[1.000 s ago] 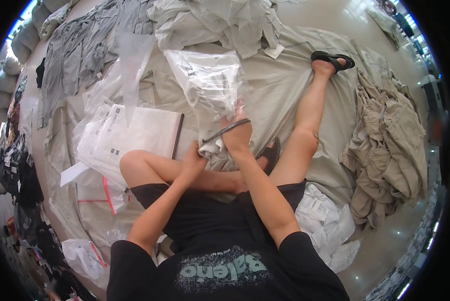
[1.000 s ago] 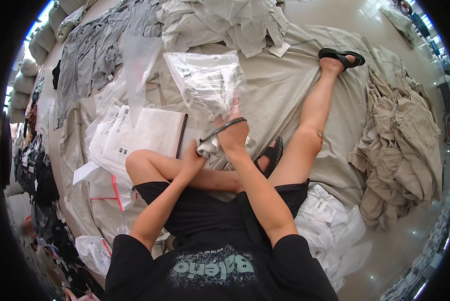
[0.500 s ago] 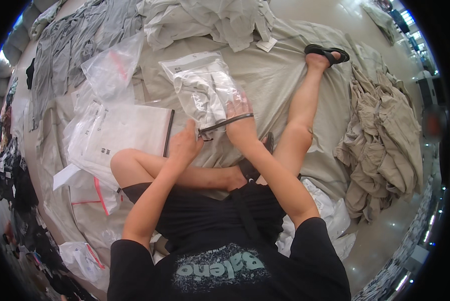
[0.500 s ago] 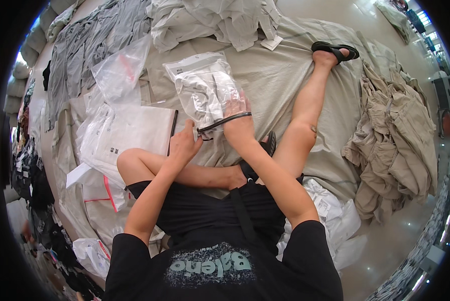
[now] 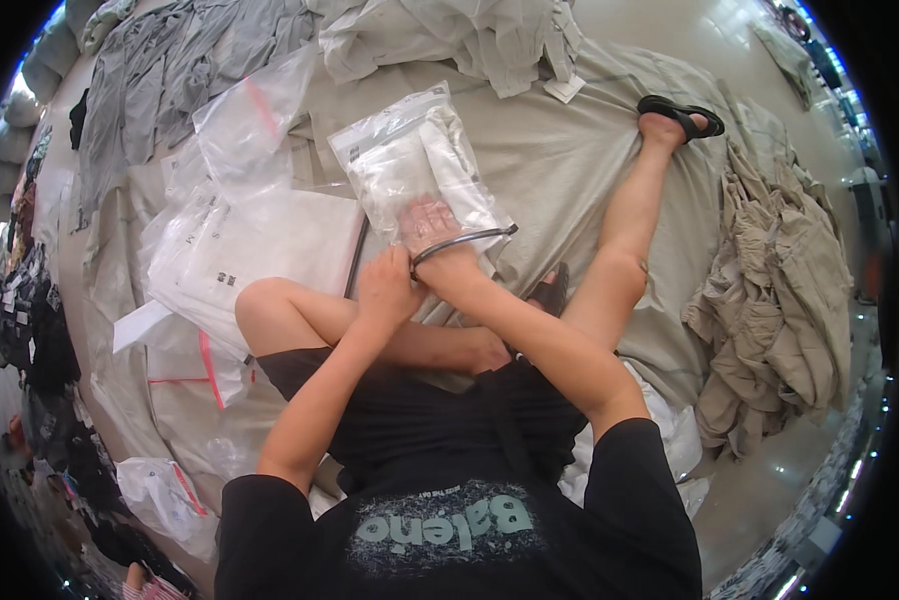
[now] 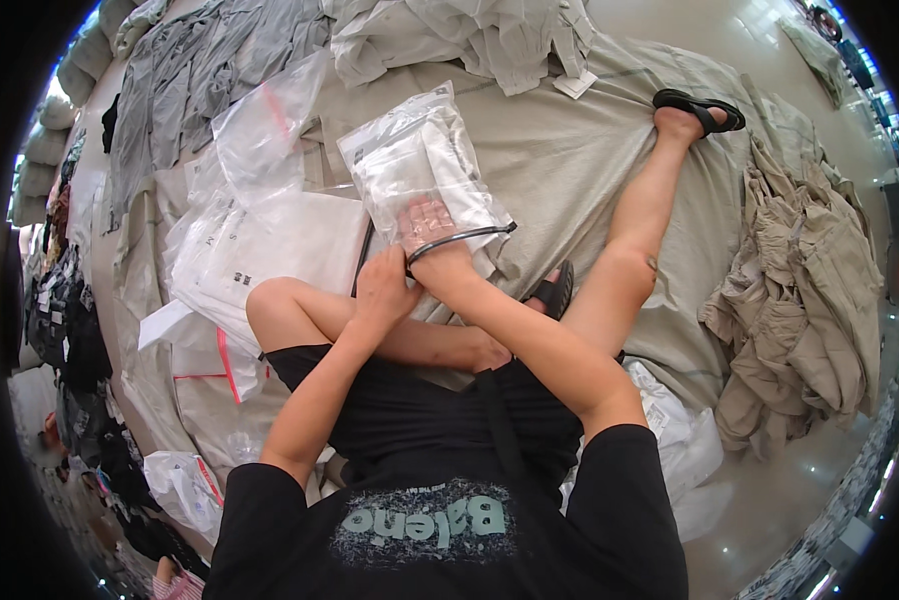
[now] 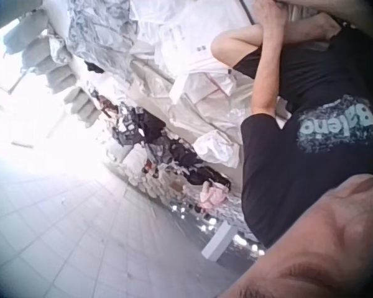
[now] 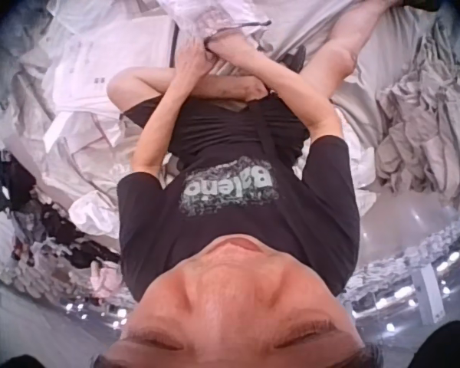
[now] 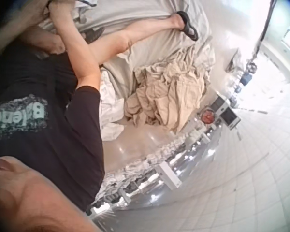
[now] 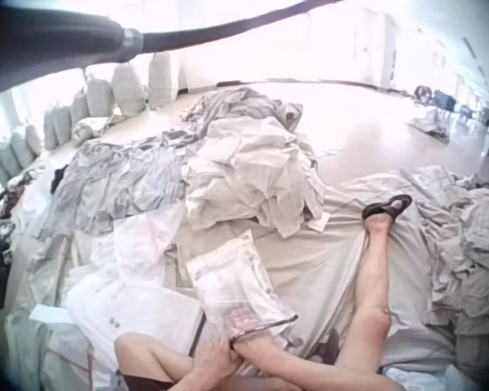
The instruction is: The person sits on the floor and repeatedly folds white shirts, then places each folded item into a clear plastic bag. They seal the bags and set them aside, continuing the process with a large pile of shirts.
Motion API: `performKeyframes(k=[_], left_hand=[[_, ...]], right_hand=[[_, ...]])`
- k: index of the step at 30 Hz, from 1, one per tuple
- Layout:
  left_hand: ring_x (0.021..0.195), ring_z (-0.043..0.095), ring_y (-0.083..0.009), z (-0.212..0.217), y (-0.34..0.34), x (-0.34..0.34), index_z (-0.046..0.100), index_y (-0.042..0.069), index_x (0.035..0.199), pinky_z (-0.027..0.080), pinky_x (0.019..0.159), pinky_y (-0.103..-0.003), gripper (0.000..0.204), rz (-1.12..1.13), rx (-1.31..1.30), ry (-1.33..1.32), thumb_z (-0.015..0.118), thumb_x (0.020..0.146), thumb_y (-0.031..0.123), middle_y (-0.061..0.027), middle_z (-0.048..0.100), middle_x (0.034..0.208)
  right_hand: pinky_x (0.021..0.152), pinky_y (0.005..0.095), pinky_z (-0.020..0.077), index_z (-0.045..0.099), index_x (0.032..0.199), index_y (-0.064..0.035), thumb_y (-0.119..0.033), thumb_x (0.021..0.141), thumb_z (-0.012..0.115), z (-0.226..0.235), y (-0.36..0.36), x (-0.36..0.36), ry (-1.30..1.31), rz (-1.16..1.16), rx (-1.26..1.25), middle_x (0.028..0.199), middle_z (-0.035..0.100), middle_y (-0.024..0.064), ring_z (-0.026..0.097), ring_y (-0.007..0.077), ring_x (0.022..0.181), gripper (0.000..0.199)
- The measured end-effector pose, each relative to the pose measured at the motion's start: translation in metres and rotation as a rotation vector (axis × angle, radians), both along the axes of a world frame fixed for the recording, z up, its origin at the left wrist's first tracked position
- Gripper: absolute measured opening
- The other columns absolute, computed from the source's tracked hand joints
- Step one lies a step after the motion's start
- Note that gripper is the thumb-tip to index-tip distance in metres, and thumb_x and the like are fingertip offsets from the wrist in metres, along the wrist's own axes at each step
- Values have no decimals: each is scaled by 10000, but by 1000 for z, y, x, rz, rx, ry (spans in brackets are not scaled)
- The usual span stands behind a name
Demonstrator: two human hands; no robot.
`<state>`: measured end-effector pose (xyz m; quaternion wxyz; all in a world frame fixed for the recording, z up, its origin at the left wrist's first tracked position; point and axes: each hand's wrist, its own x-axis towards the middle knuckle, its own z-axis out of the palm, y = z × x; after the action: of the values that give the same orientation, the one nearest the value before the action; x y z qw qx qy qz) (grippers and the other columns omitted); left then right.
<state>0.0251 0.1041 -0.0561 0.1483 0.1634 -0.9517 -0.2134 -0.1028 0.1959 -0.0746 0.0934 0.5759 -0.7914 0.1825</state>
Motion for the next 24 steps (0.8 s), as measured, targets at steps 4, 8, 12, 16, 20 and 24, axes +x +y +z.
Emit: performKeyframes(k=[4,8,12,16,20,24], left_hand=[[778,721,-445,-14,-4,-15,582,29,855,554,691,-546,258,103,48,-203,746,899,223,-231,727,808],[792,743,-464,-26,0,-22,649,17,919,586,735,-576,210,65,31,-356,720,904,214,-247,742,809],[803,747,-470,-56,1,-19,669,15,944,592,755,-585,208,-14,42,-424,721,894,210,-256,745,814],[780,744,-460,-48,9,-19,647,25,921,579,719,-586,211,-54,30,-383,737,887,213,-244,739,788],[701,732,-427,-22,8,-7,619,41,884,564,653,-564,192,-70,59,-253,738,890,192,-213,716,720],[636,715,-401,-14,4,-3,601,52,863,556,607,-533,172,-174,-33,-176,720,903,170,-189,691,674]], right_hand=[[1283,595,317,507,1542,117,-190,944,616,21,9,-13,-2,-91,132,1596,477,380,444,490,1531,682],[1337,584,175,331,1671,75,-478,1049,564,-18,24,-43,-80,-327,33,1755,277,312,250,446,1651,864],[1358,546,99,221,1721,45,-616,1099,424,-63,34,-58,-301,-535,186,1801,185,271,123,385,1694,930],[1363,539,78,199,1728,36,-631,1102,405,-74,40,-66,-333,-507,225,1813,139,262,94,424,1689,938],[1342,625,93,294,1738,-159,-554,1081,510,-16,19,-40,-135,-345,202,1795,225,243,133,449,1676,797],[1321,695,116,450,1668,-359,-434,1050,591,-16,-14,-30,-20,-79,5,1784,305,164,173,422,1672,639]])
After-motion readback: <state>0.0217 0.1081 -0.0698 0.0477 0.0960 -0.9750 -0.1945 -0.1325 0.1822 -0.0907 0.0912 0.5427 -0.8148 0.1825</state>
